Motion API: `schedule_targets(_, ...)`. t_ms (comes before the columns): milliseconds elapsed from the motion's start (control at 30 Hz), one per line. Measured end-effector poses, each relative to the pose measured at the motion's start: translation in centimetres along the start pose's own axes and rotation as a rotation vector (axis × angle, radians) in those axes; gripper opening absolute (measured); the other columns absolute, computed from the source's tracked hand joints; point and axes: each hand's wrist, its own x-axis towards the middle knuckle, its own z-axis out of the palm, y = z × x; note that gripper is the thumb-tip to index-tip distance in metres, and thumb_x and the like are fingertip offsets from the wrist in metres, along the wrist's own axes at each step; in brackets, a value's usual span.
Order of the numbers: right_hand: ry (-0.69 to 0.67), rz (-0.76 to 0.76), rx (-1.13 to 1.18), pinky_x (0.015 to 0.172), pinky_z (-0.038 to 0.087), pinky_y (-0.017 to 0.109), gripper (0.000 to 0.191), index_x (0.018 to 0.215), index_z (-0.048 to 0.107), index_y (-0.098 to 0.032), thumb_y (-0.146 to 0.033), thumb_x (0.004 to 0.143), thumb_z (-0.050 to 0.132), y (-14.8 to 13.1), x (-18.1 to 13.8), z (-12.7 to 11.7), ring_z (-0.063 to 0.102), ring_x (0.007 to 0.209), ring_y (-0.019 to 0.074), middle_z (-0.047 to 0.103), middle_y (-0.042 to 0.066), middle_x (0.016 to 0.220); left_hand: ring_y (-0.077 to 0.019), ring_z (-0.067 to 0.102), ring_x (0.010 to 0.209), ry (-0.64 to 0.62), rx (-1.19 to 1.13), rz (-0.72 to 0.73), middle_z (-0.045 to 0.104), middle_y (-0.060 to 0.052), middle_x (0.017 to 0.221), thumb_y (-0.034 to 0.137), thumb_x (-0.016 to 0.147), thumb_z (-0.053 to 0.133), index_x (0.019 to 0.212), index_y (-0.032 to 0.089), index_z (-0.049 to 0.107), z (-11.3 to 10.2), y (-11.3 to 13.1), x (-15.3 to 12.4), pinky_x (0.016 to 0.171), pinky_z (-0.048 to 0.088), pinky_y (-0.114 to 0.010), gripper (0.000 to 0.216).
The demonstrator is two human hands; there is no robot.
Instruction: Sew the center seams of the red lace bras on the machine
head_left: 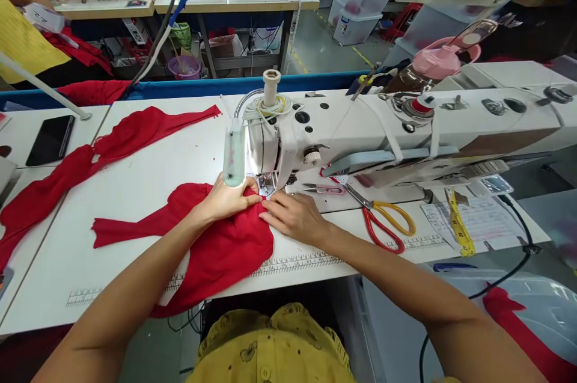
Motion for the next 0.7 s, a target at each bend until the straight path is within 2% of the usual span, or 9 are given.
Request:
schedule_targets(100, -0.005, -0.008, -0.007, 0.065, 0.034, 0.032, 0.02, 0.094, 0.068, -0.016, -0.033, 0.097, 0.059, 0.3, -0.3, 0.5, 0.053, 0.075, 0.0146, 0.065, 0.004, 0.082, -0.0267, 0.059, 0.082, 0.006, 0.06, 0.024, 0.063, -0.002, 0.079, 0.046, 0.091, 0.058, 0.092, 0.022, 0.063, 0.3, -0.3, 0.1, 0.082, 0.041, -0.038, 0.025)
schedule_targets(200, -0.019, 0.009, -0.01, 0.068, 0.035, 0.033, 0.02, 0.096, 0.068, -0.016, -0.035, 0.097, 0.059, 0.2, -0.5, 0.6, 0.057, 0.083, 0.0172, 0.068, 0.005, 0.085, -0.0276, 0.059, 0.081, 0.026, 0.18, 0.058, 0.062, -0.003, 0.083, 0.035, 0.094, 0.055, 0.098, 0.021, 0.06, 0.0, 0.1, -0.3, 0.083, 0.042, -0.041, 0.016)
schedule_targets(333, 0.011, 0.03, -0.009, 0.071, 0.036, 0.035, 0.023, 0.098, 0.068, -0.017, -0.038, 0.095, 0.061, 0.1, -0.5, 0.6, 0.058, 0.084, 0.0185, 0.069, 0.004, 0.085, -0.0298, 0.057, 0.089, 0.291, 0.391, 0.096, 0.063, -0.01, 0.094, 0.017, 0.095, 0.048, 0.104, 0.016, 0.06, -0.5, 2.6, -2.6, 0.082, 0.043, -0.044, 0.015)
schedule_targets(367, 0.013, 0.033, -0.005, 0.071, 0.036, 0.035, 0.022, 0.097, 0.068, -0.016, -0.038, 0.095, 0.061, 0.1, -0.5, 0.6, 0.057, 0.082, 0.0182, 0.069, 0.004, 0.084, -0.0291, 0.056, 0.088, 0.349, 0.432, 0.135, 0.062, -0.01, 0.094, 0.013, 0.096, 0.045, 0.104, 0.015, 0.06, -0.4, 3.3, -3.4, 0.079, 0.042, -0.042, 0.017)
schedule_targets(433, 0.01, 0.043, 0.004, 0.071, 0.036, 0.035, 0.021, 0.095, 0.068, -0.016, -0.036, 0.095, 0.061, 0.1, -0.5, 0.5, 0.056, 0.079, 0.0177, 0.068, 0.004, 0.081, -0.0262, 0.057, 0.088, 0.381, 0.456, 0.263, 0.064, -0.01, 0.095, 0.007, 0.098, 0.041, 0.107, 0.012, 0.061, 0.3, 4.3, -4.9, 0.077, 0.043, -0.04, 0.022)
schedule_targets(500, 0.006, 0.053, 0.011, 0.072, 0.037, 0.035, 0.019, 0.097, 0.069, -0.016, -0.033, 0.095, 0.061, 0.1, -0.4, 0.5, 0.057, 0.079, 0.0179, 0.068, 0.004, 0.078, -0.0246, 0.058, 0.101, 0.364, 0.434, 0.384, 0.066, -0.011, 0.111, 0.009, 0.101, 0.044, 0.119, 0.009, 0.058, 1.6, 4.4, -6.1, 0.089, 0.044, -0.04, 0.023)
schedule_targets(533, 0.007, 0.057, 0.012, 0.073, 0.037, 0.035, 0.019, 0.099, 0.069, -0.016, -0.033, 0.095, 0.061, 0.1, -0.4, 0.4, 0.057, 0.08, 0.0183, 0.067, 0.004, 0.077, -0.0245, 0.057, 0.111, 0.362, 0.43, 0.412, 0.064, -0.012, 0.122, 0.012, 0.103, 0.046, 0.125, 0.008, 0.055, 2.2, 4.1, -6.5, 0.101, 0.041, -0.042, 0.025)
schedule_targets(600, 0.011, 0.065, 0.004, 0.074, 0.037, 0.036, 0.023, 0.107, 0.07, -0.016, -0.034, 0.095, 0.061, 0.1, -0.5, 0.4, 0.058, 0.081, 0.0192, 0.067, 0.004, 0.077, -0.0247, 0.052, 0.126, 0.362, 0.448, 0.407, 0.057, -0.013, 0.138, 0.016, 0.105, 0.047, 0.133, 0.008, 0.051, 3.4, 3.3, -7.0, 0.119, 0.023, -0.049, 0.03)
schedule_targets(700, 0.015, 0.071, -0.024, 0.074, 0.037, 0.037, 0.031, 0.116, 0.069, -0.016, -0.037, 0.094, 0.061, 0.1, -0.5, 0.5, 0.057, 0.078, 0.0202, 0.067, 0.004, 0.075, -0.0243, 0.048, 0.132, 0.342, 0.475, 0.376, 0.053, -0.009, 0.144, 0.018, 0.106, 0.044, 0.136, 0.012, 0.051, 4.0, 2.3, -7.2, 0.124, 0.0, -0.057, 0.031)
